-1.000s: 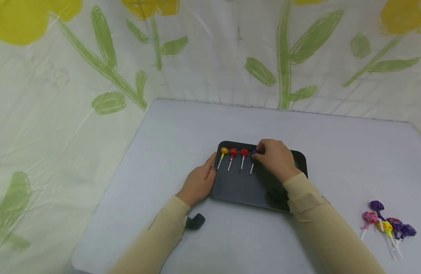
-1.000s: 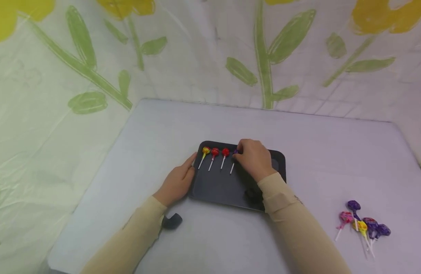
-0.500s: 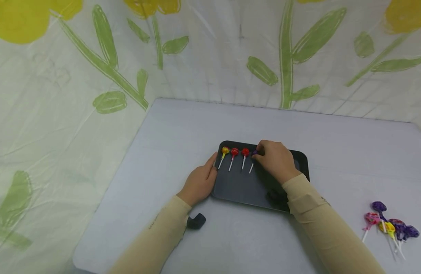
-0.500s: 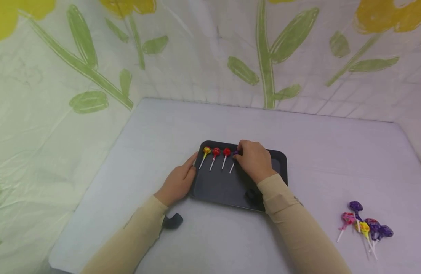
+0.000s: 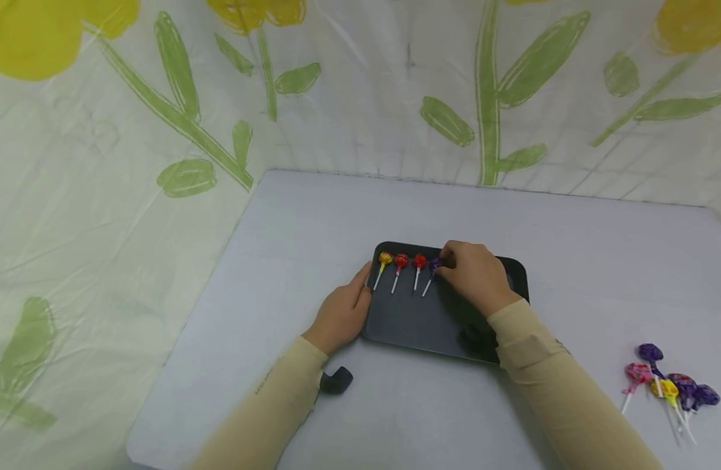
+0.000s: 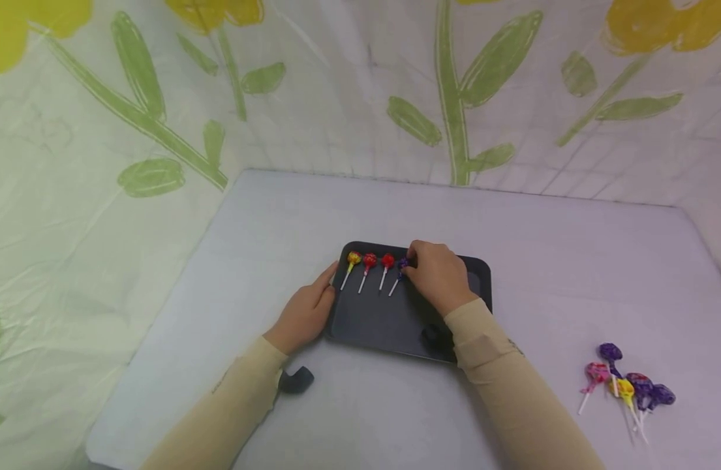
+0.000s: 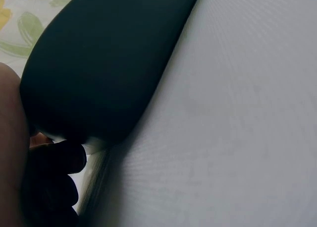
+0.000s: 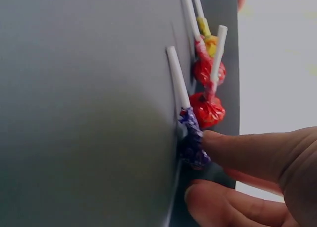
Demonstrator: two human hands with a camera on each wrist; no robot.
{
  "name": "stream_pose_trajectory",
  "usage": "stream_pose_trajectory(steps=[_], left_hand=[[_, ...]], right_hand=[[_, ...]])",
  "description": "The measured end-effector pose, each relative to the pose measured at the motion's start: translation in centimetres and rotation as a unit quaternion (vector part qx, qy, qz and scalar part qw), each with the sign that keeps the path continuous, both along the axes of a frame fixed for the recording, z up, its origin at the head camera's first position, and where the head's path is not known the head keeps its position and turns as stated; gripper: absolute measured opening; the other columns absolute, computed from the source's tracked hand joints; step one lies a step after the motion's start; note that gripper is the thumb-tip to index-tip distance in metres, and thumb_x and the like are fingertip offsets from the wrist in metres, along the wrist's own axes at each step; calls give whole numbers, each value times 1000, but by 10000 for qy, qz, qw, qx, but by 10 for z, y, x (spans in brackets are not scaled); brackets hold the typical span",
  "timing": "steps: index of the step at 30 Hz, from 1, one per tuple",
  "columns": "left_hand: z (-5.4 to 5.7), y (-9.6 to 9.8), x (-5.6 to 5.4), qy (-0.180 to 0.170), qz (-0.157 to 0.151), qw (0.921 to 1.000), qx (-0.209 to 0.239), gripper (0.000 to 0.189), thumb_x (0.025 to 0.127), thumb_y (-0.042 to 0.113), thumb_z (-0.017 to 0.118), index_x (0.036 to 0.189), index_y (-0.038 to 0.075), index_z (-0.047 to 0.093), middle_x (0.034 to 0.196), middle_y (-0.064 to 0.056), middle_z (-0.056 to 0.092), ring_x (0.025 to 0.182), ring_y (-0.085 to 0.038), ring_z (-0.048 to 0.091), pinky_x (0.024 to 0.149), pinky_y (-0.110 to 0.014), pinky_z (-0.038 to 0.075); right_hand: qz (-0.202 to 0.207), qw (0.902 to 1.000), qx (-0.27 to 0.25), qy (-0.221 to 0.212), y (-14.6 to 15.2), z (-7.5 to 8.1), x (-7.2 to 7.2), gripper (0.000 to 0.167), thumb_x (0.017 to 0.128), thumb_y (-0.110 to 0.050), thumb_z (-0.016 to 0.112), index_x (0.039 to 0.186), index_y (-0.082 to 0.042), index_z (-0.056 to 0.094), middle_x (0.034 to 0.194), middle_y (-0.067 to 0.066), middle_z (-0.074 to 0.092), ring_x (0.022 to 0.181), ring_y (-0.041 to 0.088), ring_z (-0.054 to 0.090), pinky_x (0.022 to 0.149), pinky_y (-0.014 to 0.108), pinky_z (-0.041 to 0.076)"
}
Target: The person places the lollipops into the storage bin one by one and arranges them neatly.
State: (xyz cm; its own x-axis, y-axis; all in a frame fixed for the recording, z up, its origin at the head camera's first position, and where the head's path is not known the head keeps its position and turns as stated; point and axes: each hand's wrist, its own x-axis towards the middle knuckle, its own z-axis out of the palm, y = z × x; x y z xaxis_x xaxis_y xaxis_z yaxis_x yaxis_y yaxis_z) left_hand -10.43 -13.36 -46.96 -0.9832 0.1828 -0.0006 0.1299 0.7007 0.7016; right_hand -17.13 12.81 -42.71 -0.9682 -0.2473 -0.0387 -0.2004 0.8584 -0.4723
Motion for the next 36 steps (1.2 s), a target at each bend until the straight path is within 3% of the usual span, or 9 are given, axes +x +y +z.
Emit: stream_pose_trajectory(steps=[4,12,22,30,36], left_hand=[[0,-1,0,4,0,10000,-33,57,108,23,36,164,11,38,63,0,45,80,-24,58,86,-47,53],[0,1,1,2,-45,10000,-38,58,107,23,37,164,10,38,64,-1,48,80,-24,58,86,-46,53],[0,0,1,31,36,10000,2,57,108,23,37,163,10,39,82,-13,66,88,-25,61,98,-49,54],[0,0,0,-74,82,9999,69,58,108,24,36,164,11,38,66,-3,47,90,-26,60,96,-49,53],[-1,1,0,24,57,10000,66,57,107,23,37,163,10,40,74,-9,59,91,-24,61,100,-50,53]], right_hand=[[38,9998,143,-94,5,2,1,25,94,-25,78,111,-7,75,104,12,77,92,32,72,73,52,55],[31,9981,358,-494,18,7,7,21,91,-28,79,92,-10,69,93,9,72,78,26,65,65,46,50],[140,9973,472,-542,29,9,15,22,92,-31,79,93,-11,70,94,8,72,80,26,65,69,48,51],[40,9977,416,-537,42,13,22,29,94,-41,75,89,-13,70,88,5,71,76,23,63,62,42,48],[9,9976,358,-585,50,21,27,31,96,-43,71,89,-13,70,87,5,71,73,22,62,59,38,45]])
